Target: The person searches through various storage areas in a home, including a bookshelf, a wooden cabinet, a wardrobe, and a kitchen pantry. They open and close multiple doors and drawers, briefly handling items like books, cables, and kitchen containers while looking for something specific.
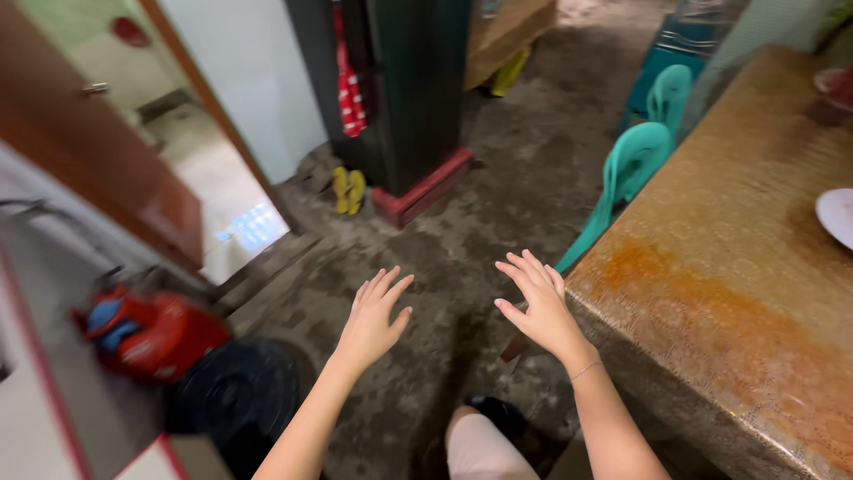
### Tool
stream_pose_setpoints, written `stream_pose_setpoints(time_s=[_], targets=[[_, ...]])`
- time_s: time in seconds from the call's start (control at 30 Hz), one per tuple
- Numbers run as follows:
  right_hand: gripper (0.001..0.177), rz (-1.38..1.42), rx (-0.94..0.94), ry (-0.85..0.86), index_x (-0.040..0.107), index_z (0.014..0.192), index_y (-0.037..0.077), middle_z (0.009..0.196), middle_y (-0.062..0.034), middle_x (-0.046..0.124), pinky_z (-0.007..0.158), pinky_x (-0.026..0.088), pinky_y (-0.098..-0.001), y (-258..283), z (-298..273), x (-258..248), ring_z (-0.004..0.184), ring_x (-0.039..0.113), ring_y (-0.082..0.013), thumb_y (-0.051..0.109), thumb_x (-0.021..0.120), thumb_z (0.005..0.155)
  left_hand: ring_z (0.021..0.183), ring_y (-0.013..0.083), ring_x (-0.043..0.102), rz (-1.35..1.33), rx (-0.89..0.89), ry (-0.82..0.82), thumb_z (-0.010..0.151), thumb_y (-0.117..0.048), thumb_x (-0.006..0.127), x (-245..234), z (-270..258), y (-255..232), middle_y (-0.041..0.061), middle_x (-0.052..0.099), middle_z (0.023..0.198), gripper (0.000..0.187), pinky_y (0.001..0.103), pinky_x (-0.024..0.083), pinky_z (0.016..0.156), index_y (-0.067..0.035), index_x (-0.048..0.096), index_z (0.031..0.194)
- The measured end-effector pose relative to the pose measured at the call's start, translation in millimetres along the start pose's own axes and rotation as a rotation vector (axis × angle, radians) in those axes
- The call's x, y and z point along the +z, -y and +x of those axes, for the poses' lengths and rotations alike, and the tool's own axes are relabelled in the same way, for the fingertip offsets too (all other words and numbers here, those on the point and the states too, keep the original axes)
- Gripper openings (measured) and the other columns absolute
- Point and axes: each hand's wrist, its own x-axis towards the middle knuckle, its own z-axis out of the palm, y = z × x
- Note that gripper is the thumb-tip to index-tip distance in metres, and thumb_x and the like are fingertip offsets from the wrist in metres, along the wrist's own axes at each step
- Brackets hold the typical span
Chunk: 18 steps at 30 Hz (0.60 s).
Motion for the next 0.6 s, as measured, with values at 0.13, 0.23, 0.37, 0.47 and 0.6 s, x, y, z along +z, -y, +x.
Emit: stream_pose_setpoints(time_s=[0.13, 0.23, 0.37, 0.47, 0.6], targets=[[0.058, -0.036, 0.072, -0.028, 0.057, 0.139, 0.018, 0.153, -0.0078, 0.049, 0.121, 0.018, -0.0504, -27.3, 47.4, 10.7, 0.151, 0.032, -0.0287, 0.028, 0.073, 0.084, 0.148, 0.0339, 0.035, -0.035, 0.045, 0.035, 0.089, -0.022, 0.068, 18.9, 71.9, 26.8, 0.011, 0.044, 0.156, 0.057, 0.051, 0.024, 0.120, -0.018, 0.054, 0.144], [0.057, -0.045, 0.078, -0.047, 0.057, 0.139, 0.017, 0.153, -0.0083, 0.049, 0.121, 0.018, -0.0502, -55.9, 94.2, 16.3, 0.151, 0.032, -0.0295, 0.028, 0.073, 0.085, 0.147, 0.0342, 0.036, -0.040, 0.097, 0.046, 0.089, -0.022, 0.068, 36.1, 135.0, 47.0, 0.011, 0.044, 0.156, 0.056, 0.050, 0.025, 0.120, -0.019, 0.054, 0.144], [0.059, -0.086, 0.095, -0.069, 0.056, 0.141, 0.016, 0.155, -0.0090, 0.048, 0.121, 0.017, -0.0495, -107.3, 168.5, 12.4, 0.152, 0.031, -0.0300, 0.028, 0.072, 0.086, 0.147, 0.0340, 0.037, -0.059, 0.196, 0.041, 0.089, -0.021, 0.068, 55.5, 240.9, 71.4, 0.012, 0.044, 0.157, 0.057, 0.050, 0.026, 0.120, -0.018, 0.054, 0.144], [0.058, -0.124, 0.121, -0.107, 0.056, 0.142, 0.016, 0.156, -0.0093, 0.047, 0.122, 0.017, -0.0490, -150.3, 225.3, -1.9, 0.153, 0.030, -0.0299, 0.029, 0.071, 0.087, 0.147, 0.0357, 0.035, -0.072, 0.268, 0.065, 0.091, -0.022, 0.067, 66.1, 329.5, 83.8, 0.013, 0.044, 0.157, 0.055, 0.051, 0.025, 0.119, -0.016, 0.054, 0.144], [0.058, -0.181, 0.174, -0.123, 0.056, 0.141, 0.016, 0.156, -0.0090, 0.046, 0.122, 0.015, -0.0502, -197.8, 296.2, -16.0, 0.152, 0.028, -0.0299, 0.031, 0.072, 0.088, 0.147, 0.0345, 0.035, -0.083, 0.314, 0.087, 0.089, -0.024, 0.068, 83.9, 429.6, 99.0, 0.012, 0.045, 0.156, 0.056, 0.051, 0.025, 0.120, -0.017, 0.055, 0.143]])
